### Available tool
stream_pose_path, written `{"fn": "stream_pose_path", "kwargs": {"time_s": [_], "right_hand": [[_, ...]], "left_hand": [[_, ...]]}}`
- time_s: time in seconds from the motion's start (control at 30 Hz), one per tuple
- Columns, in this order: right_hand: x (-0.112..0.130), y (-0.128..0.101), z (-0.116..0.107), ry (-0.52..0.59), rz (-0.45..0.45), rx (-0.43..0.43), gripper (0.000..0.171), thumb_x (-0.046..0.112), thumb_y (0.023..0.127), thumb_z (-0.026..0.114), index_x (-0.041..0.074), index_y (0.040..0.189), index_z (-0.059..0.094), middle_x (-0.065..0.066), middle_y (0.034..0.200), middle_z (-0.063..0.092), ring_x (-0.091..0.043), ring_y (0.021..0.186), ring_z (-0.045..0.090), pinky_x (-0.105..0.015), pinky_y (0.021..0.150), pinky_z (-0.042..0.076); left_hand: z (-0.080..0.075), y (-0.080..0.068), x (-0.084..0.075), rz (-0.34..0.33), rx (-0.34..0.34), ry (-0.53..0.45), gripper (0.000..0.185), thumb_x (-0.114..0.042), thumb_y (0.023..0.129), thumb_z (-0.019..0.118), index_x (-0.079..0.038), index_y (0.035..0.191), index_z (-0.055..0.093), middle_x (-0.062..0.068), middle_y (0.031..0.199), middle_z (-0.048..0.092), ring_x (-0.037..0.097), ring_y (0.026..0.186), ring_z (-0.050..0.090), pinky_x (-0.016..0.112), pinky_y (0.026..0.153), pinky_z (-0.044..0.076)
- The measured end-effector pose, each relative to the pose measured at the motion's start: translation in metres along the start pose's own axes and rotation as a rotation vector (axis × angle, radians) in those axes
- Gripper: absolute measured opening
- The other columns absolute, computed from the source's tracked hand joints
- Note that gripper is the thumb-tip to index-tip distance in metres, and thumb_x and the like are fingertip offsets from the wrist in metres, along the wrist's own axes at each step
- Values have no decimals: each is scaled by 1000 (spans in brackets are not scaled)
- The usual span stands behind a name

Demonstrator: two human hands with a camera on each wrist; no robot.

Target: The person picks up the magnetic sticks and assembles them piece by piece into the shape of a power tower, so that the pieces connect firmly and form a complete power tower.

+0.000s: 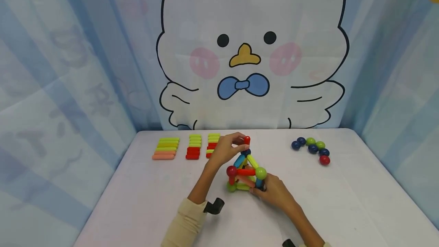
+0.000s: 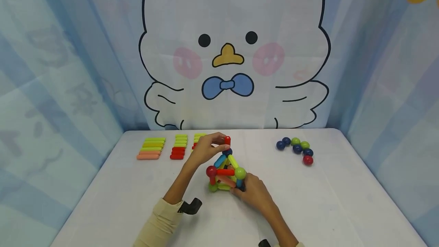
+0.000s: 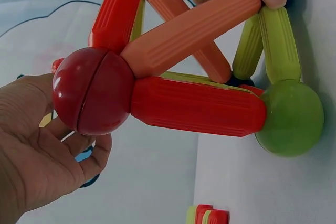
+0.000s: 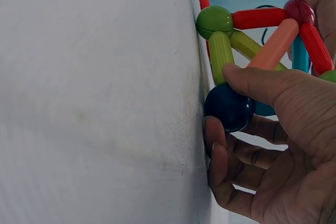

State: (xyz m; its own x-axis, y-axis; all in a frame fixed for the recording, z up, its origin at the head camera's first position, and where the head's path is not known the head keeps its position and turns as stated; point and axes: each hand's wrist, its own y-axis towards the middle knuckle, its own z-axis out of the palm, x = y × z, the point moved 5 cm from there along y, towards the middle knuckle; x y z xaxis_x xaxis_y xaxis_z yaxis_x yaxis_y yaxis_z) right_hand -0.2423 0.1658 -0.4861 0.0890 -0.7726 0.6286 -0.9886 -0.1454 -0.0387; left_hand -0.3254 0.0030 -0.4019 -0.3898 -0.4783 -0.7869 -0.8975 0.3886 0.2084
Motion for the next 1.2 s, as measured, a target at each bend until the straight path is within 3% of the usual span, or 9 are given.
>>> {"fn": "stream_pose_path", "kwargs": {"time_s": [0.2, 0.33, 0.43, 0.57, 0.7, 0.8, 1.03, 1.2], "right_hand": [[0, -1, -2, 16, -12, -14, 46, 26, 77, 82, 1, 110, 61, 0, 67, 48, -13, 60, 47, -23, 51, 38], [0, 1, -2, 24, -3, -12, 44, 26, 77, 83, 2, 108, 62, -1, 65, 47, -13, 58, 46, -23, 50, 37], [-1, 2, 0, 35, 4, -4, 43, 26, 77, 83, 3, 106, 61, -1, 64, 45, -14, 57, 46, -22, 48, 35], [-3, 3, 0, 37, 13, 0, 44, 26, 77, 82, 2, 108, 61, -2, 64, 45, -14, 57, 46, -23, 48, 36], [-3, 3, -1, 43, 23, -6, 47, 24, 77, 82, 1, 111, 60, -2, 66, 47, -14, 60, 47, -23, 50, 38], [-4, 3, -2, 48, 24, -11, 46, 23, 77, 82, 1, 111, 60, -2, 67, 48, -14, 61, 47, -23, 50, 38], [-3, 4, -4, 45, 12, -16, 45, 23, 78, 82, 1, 111, 61, -2, 68, 49, -14, 61, 48, -23, 51, 39], [-5, 5, -1, 50, 38, 2, 53, 26, 78, 82, 1, 119, 59, -2, 75, 55, -14, 69, 52, -25, 61, 49]], "left_hand": [[-2, -1, 5, 17, -13, -37, 33, -32, 95, 64, -14, 123, 63, 6, 112, 73, 21, 105, 69, 34, 90, 56], [-13, -1, 25, -57, -70, -25, 29, -31, 100, 55, -14, 122, 64, 7, 108, 73, 19, 96, 68, 32, 86, 56], [-20, -5, 49, -171, -105, 97, 24, -24, 99, 58, -10, 116, 67, 8, 106, 71, 20, 92, 63, 32, 83, 56], [-21, -14, 74, -308, -71, 323, 21, -13, 92, 68, -7, 112, 71, 8, 105, 69, 21, 95, 59, 33, 83, 56], [-14, -19, 86, -325, 1, 535, 27, -10, 85, 75, -9, 112, 72, 6, 101, 67, 20, 96, 57, 31, 85, 55], [-10, -22, 88, -314, 22, 611, 30, -11, 82, 78, -10, 111, 71, 6, 99, 66, 20, 96, 56, 31, 85, 55], [-9, -28, 89, -386, 65, 535, 30, -16, 82, 79, -7, 109, 70, 5, 93, 66, 17, 86, 56, 30, 79, 55], [-18, -31, 69, -276, -10, 277, 28, -19, 87, 75, -6, 110, 69, 6, 92, 66, 16, 82, 58, 26, 71, 55]]}}
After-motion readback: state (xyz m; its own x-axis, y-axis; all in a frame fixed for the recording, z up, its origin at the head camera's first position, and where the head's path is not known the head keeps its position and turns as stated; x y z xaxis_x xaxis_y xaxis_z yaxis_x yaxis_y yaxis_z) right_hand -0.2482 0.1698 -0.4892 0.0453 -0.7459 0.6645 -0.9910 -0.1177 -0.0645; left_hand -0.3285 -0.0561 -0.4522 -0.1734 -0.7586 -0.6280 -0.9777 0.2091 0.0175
